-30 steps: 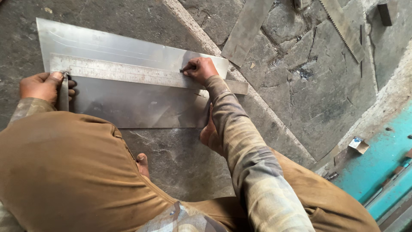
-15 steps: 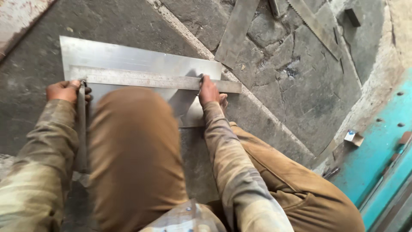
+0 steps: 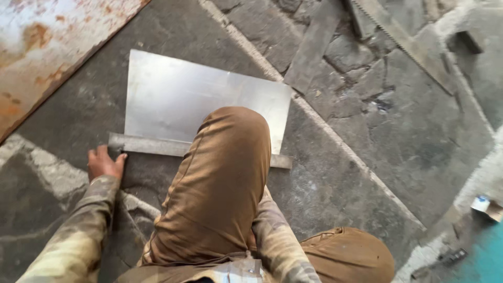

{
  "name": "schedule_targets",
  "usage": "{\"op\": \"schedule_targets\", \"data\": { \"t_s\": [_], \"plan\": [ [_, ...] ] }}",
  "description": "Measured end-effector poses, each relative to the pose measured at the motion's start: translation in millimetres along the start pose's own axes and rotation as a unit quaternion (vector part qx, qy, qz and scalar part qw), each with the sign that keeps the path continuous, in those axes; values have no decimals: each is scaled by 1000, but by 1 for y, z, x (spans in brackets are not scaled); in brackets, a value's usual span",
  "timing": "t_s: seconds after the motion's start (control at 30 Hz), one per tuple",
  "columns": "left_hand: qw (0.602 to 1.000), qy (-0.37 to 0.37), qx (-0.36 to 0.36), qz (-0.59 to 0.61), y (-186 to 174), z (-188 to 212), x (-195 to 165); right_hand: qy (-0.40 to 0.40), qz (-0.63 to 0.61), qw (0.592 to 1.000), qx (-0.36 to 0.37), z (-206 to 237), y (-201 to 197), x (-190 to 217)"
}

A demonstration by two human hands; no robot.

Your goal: The person uses a ruler and a marker to draw straight lines on metal sheets. They measure and mark multiple sheets, repositioning the ruler to create parallel lines on each piece.

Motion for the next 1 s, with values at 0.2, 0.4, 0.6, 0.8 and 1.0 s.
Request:
{"op": "schedule_targets", "data": {
  "t_s": [0.2, 0.4, 0.6, 0.8, 1.0],
  "plan": [
    [998, 37, -26, -35, 8, 3, -4, -31, 51, 996, -68, 9, -3, -13],
    [995, 55, -30, -72, 1, 29, -22, -119, 15, 985, -126, -18, -17, 14],
    [989, 96, -15, -112, -27, 47, -51, -13, -75, 991, -112, -35, -41, 21],
    [987, 89, 34, -130, -48, 30, -14, 3, -140, 973, -185, -48, -64, 21],
    [991, 38, 76, -104, -5, 6, -15, -210, 35, 964, -163, -26, -55, 28]
  ]
}}
Point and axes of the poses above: each hand's wrist, its own z-axis away from the middle knuckle, its own y-axis out of the palm, x = y × z, the point moved 6 cm from there along -z, towards the middle knuckle, and after that the axes turned 6 degrees about -x, right-handed, at the moved point
